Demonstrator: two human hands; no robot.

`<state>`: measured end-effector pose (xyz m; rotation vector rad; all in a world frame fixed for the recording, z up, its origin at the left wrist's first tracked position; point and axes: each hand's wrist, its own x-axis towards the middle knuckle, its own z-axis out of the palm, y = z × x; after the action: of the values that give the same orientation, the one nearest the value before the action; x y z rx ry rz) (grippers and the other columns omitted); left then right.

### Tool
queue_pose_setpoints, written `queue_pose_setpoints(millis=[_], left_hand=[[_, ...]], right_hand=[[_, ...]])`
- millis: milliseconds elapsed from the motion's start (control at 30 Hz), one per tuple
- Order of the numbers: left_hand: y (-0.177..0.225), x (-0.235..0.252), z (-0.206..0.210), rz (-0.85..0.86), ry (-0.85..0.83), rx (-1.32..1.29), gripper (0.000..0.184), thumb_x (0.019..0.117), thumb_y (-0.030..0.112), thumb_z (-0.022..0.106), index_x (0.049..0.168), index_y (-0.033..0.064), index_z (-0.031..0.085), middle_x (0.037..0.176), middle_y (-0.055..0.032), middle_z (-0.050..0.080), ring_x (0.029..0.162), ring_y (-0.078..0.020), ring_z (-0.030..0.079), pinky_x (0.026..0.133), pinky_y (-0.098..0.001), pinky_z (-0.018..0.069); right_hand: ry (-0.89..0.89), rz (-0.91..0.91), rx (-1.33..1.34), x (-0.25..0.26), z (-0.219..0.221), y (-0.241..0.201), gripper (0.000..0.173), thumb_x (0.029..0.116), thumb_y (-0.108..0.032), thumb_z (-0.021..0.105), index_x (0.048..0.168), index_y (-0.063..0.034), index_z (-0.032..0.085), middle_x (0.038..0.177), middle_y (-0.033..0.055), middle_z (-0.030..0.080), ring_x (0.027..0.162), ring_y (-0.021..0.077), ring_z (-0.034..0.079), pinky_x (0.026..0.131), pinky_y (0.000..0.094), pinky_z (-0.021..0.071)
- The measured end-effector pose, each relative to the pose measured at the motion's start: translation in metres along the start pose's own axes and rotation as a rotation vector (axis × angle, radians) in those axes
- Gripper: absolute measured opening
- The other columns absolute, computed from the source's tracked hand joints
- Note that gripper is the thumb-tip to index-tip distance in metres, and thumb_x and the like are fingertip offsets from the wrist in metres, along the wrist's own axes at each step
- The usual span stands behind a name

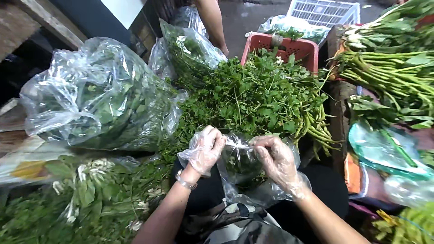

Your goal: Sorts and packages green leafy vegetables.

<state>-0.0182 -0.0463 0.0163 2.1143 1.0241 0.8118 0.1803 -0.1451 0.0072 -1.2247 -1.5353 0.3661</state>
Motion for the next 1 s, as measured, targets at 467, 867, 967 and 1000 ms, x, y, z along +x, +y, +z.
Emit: queue_pose_setpoints(millis=[467,867,967,1000], left_hand=[[0.017,0.001,0.023,-0.123,-0.244,-0.882,0.023,0.0919,-0.005,0.054,0.09,0.0156,0.064,0.083,0.0139,0.07,0.08,0.0035,0.066,0.077,-0.0174,0.0553],[0.019,0.004,0.016,-0.294,-0.292,-0.838,0.018,0.0908,-0.005,0.058,0.089,0.0134,0.057,0.08,0.0112,0.067,0.076,0.0017,0.064,0.075,-0.0182,0.0547],[0.015,0.003,0.019,-0.245,-0.276,-0.822,0.018,0.0901,-0.004,0.06,0.09,0.0132,0.057,0.08,0.0117,0.066,0.076,0.0022,0.064,0.074,-0.0178,0.0544],[0.012,0.002,0.02,-0.214,-0.274,-0.814,0.018,0.0898,-0.004,0.06,0.091,0.0131,0.057,0.081,0.0109,0.066,0.077,0.0014,0.064,0.074,-0.0183,0.0546]], right_hand=[[-0.147,0.623,0.424,0.031,-0.001,-0.013,0.008,0.1005,-0.006,0.055,0.099,-0.0036,0.062,0.078,-0.0056,0.064,0.06,-0.0012,0.059,0.057,0.0163,0.0525],[-0.194,0.717,0.502,0.025,-0.002,-0.019,0.02,0.099,-0.007,0.058,0.116,0.0015,0.063,0.088,-0.0023,0.069,0.07,0.002,0.064,0.066,0.0196,0.0562],[-0.199,0.596,0.429,0.018,0.002,-0.011,0.005,0.0948,-0.005,0.065,0.096,-0.004,0.07,0.082,-0.0076,0.069,0.068,-0.0033,0.062,0.064,0.0155,0.054],[-0.209,0.558,0.399,0.018,0.003,-0.008,0.005,0.0949,-0.005,0.064,0.095,-0.0045,0.069,0.085,-0.0068,0.068,0.07,-0.0035,0.061,0.064,0.0154,0.0528]])
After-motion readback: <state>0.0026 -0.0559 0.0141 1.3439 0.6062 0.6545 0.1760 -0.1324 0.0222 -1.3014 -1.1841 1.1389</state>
